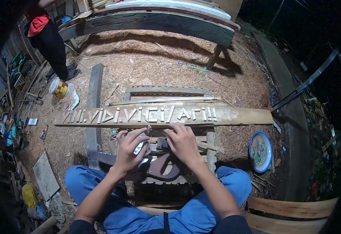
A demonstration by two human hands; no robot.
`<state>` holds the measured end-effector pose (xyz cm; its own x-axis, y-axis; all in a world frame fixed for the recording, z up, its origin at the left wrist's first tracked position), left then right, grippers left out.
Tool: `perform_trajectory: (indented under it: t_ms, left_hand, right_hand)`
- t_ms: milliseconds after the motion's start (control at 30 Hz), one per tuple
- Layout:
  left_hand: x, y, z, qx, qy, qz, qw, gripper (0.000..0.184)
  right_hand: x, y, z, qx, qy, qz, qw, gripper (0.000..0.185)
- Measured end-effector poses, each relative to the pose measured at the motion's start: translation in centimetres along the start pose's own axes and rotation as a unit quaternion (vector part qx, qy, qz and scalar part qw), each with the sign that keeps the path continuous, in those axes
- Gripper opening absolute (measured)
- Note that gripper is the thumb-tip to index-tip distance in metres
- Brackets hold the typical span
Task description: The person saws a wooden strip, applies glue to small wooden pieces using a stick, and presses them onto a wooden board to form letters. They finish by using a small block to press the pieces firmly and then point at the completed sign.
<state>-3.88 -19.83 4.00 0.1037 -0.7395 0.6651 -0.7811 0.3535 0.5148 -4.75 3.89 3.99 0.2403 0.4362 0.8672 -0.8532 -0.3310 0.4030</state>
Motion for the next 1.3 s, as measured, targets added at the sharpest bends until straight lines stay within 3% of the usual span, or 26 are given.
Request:
perform_trajectory:
  t_ms: [167, 367, 400, 600, 967, 1300]
  left_hand:
    - [-0.6, 0.9, -1.2, -0.047, 0.014, 0.006, 0.999, 0.030]
    - [-2.2, 2.1, -3.1, -0.092, -0.006, 0.035, 0.995, 0.033]
    - [-2.6, 2.2, -3.4, -0.102, -0.006, 0.042, 0.994, 0.033]
    - [-5.2, 1.8, -4.8, -0.102, -0.047, 0.095, 0.989, 0.034]
    - [-7.4, 2.4, -5.2, -0.073, -0.069, 0.142, 0.985, 0.033]
    - [-6.6, 2.0, -4.7, -0.059, -0.073, 0.147, 0.985, 0.039]
  right_hand:
    - [1.5, -0.8, -1.3, -0.011, -0.022, -0.041, 0.999, 0.030]
    - [4.3, -1.8, -4.0, -0.129, -0.095, -0.088, 0.983, 0.039]
    - [4.8, -2.1, -4.8, -0.148, -0.107, -0.064, 0.981, 0.054]
    - [5.3, -3.9, -8.0, -0.255, -0.086, -0.074, 0.960, 0.088]
    - [5.6, -4.7, -8.1, -0.202, -0.138, 0.001, 0.970, 0.089]
    - [5.4, -3.5, -8.9, -0.224, -0.123, -0.003, 0.967, 0.091]
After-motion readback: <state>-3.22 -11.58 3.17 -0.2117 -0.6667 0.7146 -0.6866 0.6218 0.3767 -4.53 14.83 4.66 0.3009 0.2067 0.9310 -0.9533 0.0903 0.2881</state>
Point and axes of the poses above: each hand's wrist, its own y-axis towards the middle knuckle, its own x-axis out of the back of the hand, z = x × y, the point moved 1 cm from there along y, towards the middle knuckle, and after that the axes turned 1 degree about -z, right-handed, at the moved point
